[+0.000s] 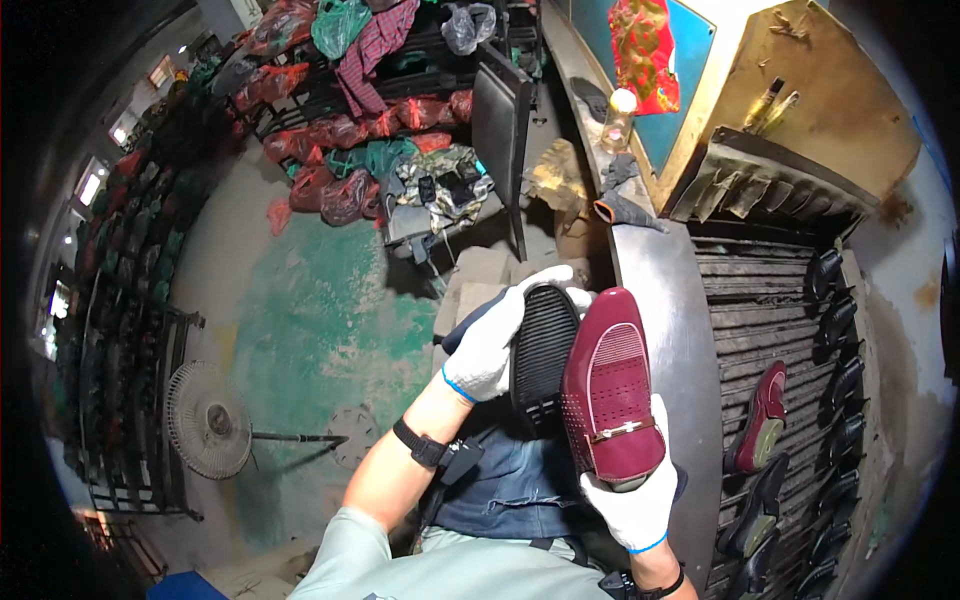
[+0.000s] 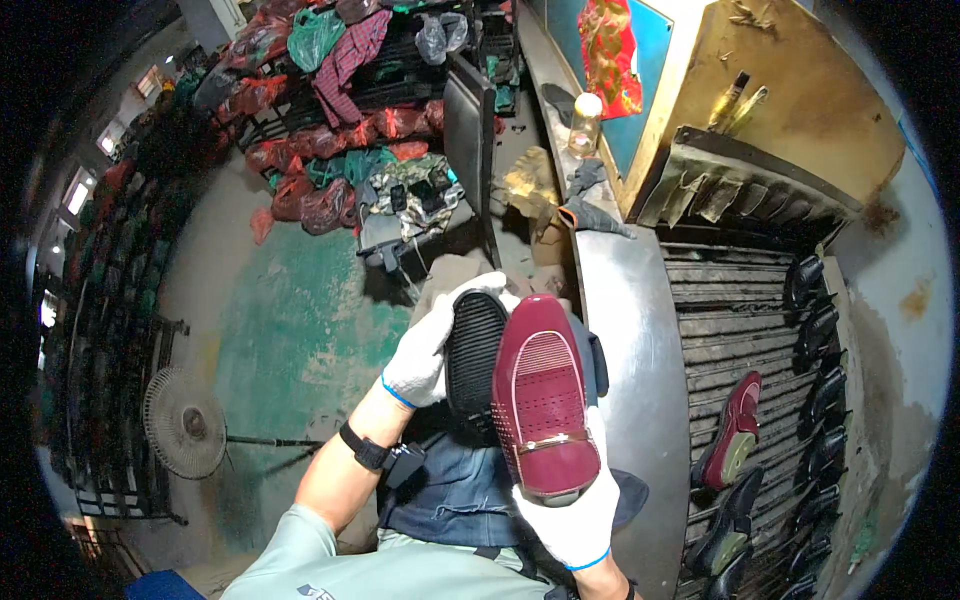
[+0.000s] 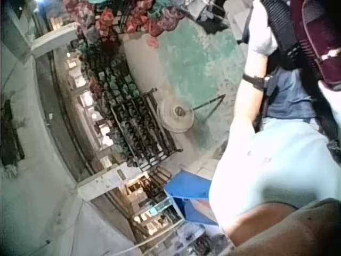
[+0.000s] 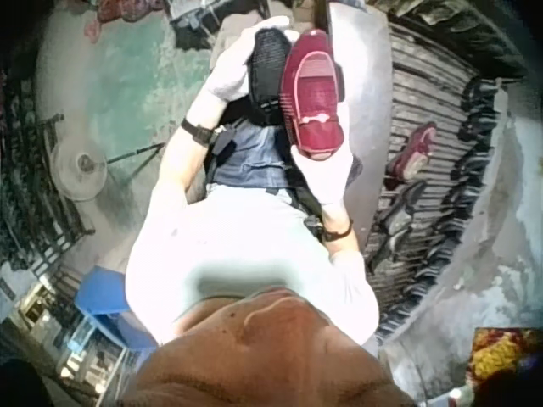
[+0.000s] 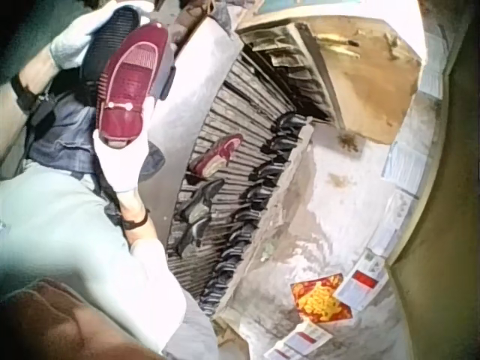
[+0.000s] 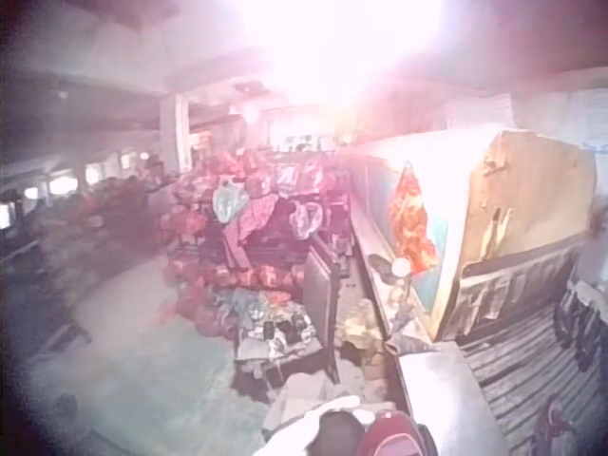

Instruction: The person sits at a workbench and uses a small rectangular block to rub the surface of several shoes, including black and maroon slip-ons. They handle each shoe one at a time, turning it over to treat different sides, then place it on a nearby conveyor belt.

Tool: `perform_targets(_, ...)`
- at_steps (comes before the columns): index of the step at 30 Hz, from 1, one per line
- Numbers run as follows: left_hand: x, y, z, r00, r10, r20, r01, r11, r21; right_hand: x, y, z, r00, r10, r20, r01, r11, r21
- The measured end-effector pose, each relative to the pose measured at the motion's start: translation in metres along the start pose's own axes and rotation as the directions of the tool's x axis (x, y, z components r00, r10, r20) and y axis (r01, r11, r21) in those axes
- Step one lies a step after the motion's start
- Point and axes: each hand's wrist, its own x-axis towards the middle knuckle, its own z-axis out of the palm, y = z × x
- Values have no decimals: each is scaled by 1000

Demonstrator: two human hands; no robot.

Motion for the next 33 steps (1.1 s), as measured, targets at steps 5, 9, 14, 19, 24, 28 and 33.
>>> perform_targets(5, 0, 1, 1, 999, -14, 50, 8, 993, 117, 5, -3, 13, 978, -197, 61, 204, 970, -132)
perform_targets(9, 0, 5, 4, 999, -46, 17, 42, 985, 165, 8, -5, 17, 982, -159, 103, 172, 977, -124)
perform_targets(14, 1, 6, 3, 998, -57, 12, 53, 975, 216, 9, 0, 17, 984, -137, 111, 150, 982, -113)
perform_targets(19, 2, 6, 3, 997, -77, -10, 77, 965, 251, 11, 1, 17, 984, -133, 116, 148, 980, -132)
perform_targets(24, 3, 8, 6, 997, -82, -12, 83, 965, 248, 13, 1, 18, 986, -123, 115, 135, 985, -104)
perform_targets(28, 3, 5, 1, 998, -64, 8, 61, 976, 209, 16, 2, 19, 986, -115, 120, 129, 985, -115)
perform_targets(33, 3, 6, 1, 998, -67, -17, 69, 981, 181, 21, 1, 19, 986, -98, 136, 110, 991, -80)
